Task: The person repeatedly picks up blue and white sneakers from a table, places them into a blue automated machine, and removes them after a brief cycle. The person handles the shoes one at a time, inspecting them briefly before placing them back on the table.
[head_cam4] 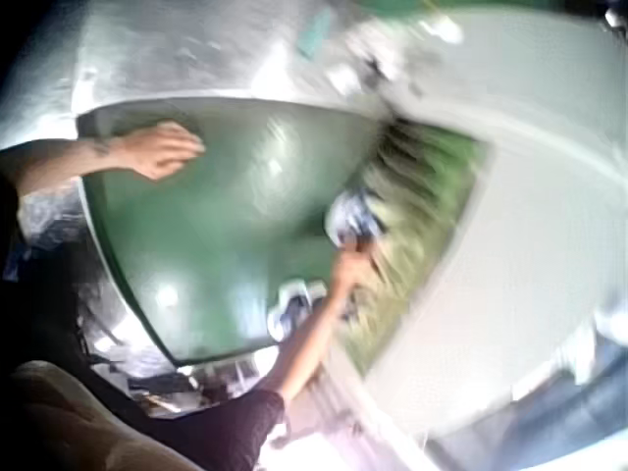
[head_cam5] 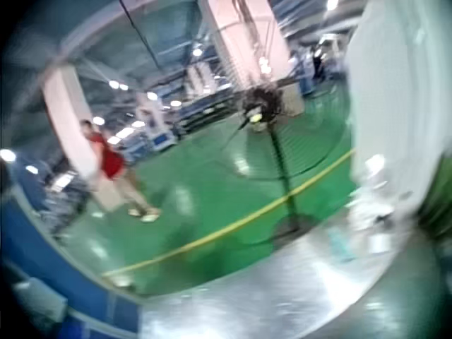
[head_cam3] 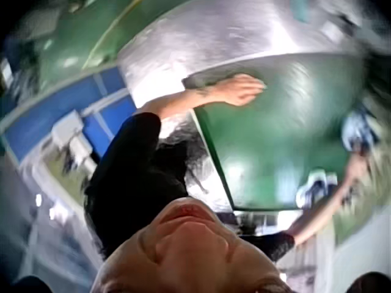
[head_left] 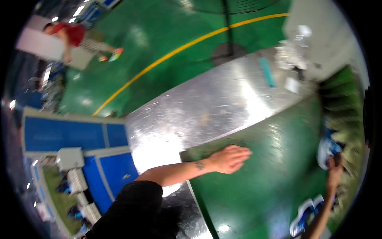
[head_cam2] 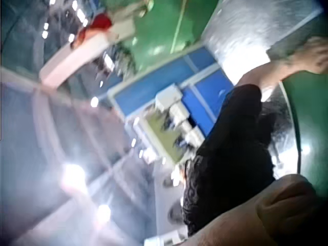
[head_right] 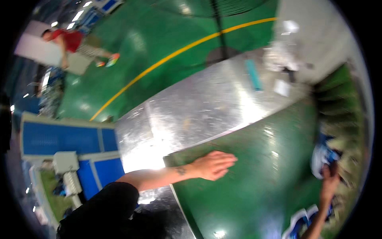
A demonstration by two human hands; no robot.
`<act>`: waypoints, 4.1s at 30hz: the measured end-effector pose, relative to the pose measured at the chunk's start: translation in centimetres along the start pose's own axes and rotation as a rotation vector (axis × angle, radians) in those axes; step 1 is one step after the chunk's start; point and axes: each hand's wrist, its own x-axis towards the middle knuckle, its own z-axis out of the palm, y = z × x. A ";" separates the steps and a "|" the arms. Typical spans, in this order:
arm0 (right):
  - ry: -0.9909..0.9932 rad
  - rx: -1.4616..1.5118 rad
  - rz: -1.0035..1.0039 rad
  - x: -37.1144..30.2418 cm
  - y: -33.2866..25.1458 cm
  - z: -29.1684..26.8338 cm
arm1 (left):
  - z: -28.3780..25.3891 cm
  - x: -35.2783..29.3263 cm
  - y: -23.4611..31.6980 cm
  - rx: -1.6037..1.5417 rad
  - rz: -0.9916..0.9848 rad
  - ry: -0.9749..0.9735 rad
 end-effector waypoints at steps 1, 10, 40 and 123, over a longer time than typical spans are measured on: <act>0.352 -0.512 -0.141 4.0 7.2 -5.3 | 1.0 2.3 0.2 -0.040 0.128 0.009; 0.163 -0.128 -0.030 -9.6 1.8 10.7 | -2.3 -0.7 -1.3 0.059 0.111 0.079; 1.423 1.126 -0.115 -117.3 -14.4 22.0 | -3.2 -48.1 64.9 -1.166 -0.135 -1.799; 0.976 0.217 0.083 -106.3 -11.5 26.6 | 0.1 -43.1 45.0 -0.360 -0.107 -0.511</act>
